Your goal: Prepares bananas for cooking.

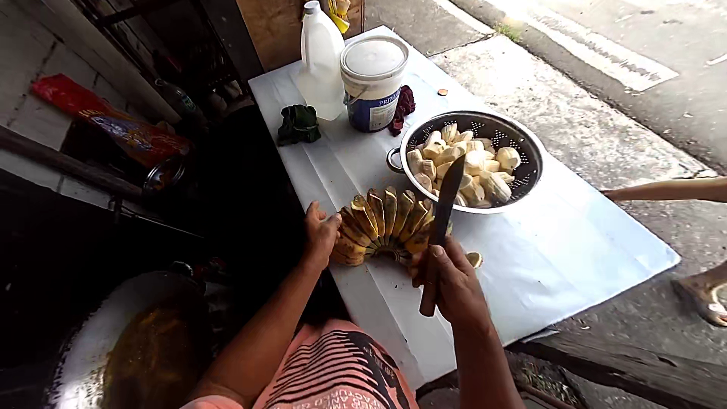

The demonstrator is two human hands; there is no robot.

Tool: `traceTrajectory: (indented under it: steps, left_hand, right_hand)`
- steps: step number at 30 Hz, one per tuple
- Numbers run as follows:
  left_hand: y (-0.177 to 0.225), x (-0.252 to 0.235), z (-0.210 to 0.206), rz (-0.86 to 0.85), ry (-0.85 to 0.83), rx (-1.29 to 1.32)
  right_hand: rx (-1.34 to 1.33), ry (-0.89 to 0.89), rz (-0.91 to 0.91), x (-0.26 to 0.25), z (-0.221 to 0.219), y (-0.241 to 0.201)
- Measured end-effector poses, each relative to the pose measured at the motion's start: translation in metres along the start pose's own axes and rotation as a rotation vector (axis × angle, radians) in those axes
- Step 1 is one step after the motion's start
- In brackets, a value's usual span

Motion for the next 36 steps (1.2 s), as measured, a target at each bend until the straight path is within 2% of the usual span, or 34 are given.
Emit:
traceTrajectory:
  steps: [2, 3, 5, 7, 9, 13, 18, 20, 22, 26, 30, 31, 34, 36]
  left_hand:
    - [-0.013, 0.003, -0.001, 0.16, -0.098, -0.018]
    - [-0.013, -0.001, -0.003, 0.16, -0.12, -0.058]
    - [-0.009, -0.007, -0.012, 0.042, -0.139, -0.239]
    - [-0.002, 0.0, -0.025, -0.053, -0.18, -0.369]
    - [-0.001, 0.009, -0.041, -0.033, -0.226, -0.301]
    - [-0.018, -0.003, -0.053, 0.027, -0.222, 0.145]
    - [-0.022, -0.01, -0.053, -0.138, -0.229, 0.118]
    - [-0.021, -0.009, -0.054, -0.194, -0.243, 0.086]
    - [-0.023, -0.012, -0.054, -0.177, -0.237, 0.098]
    - [-0.014, -0.017, -0.05, -0.006, -0.22, 0.259]
    - [-0.024, -0.011, -0.043, -0.067, -0.392, 0.347]
    - [-0.024, -0.011, -0.043, -0.102, -0.372, 0.268]
    - [-0.011, 0.002, -0.051, -0.229, -0.148, -0.323]
    - [-0.003, 0.016, -0.062, -0.295, -0.022, -0.59]
  right_hand:
    - [0.188, -0.082, -0.087, -0.008, -0.013, 0.01]
    - [0.354, -0.105, -0.098, -0.012, -0.018, 0.014]
    - [0.809, -0.114, -0.013, -0.016, -0.022, 0.02]
    - [1.128, -0.106, 0.065, -0.016, -0.022, 0.02]
    - [1.302, -0.079, 0.062, -0.011, -0.021, 0.015]
    - [1.549, -0.046, 0.097, 0.006, -0.025, 0.009]
    - [1.752, -0.011, 0.158, -0.009, -0.041, 0.008]
    - [1.636, -0.029, 0.059, -0.03, -0.045, 0.011]
    - [1.32, -0.067, -0.025, -0.047, -0.04, 0.024]
    - [0.627, -0.089, 0.035, -0.057, -0.029, 0.068]
    - [0.072, -0.017, -0.007, -0.061, -0.026, 0.077]
    - [0.004, -0.013, -0.025, -0.062, -0.027, 0.076]
    - [-0.045, -0.006, -0.071, -0.066, -0.027, 0.077]
    - [-0.03, 0.024, -0.062, -0.068, -0.026, 0.074]
Point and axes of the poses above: each hand's wrist, its own x-axis away from the middle knuckle, its own z-axis out of the back of the hand, y = z × x, the point moved 1 cm from there along -x, towards the middle knuckle, and after that the axes turned 9 degrees about -x, right-handed, at the moved point
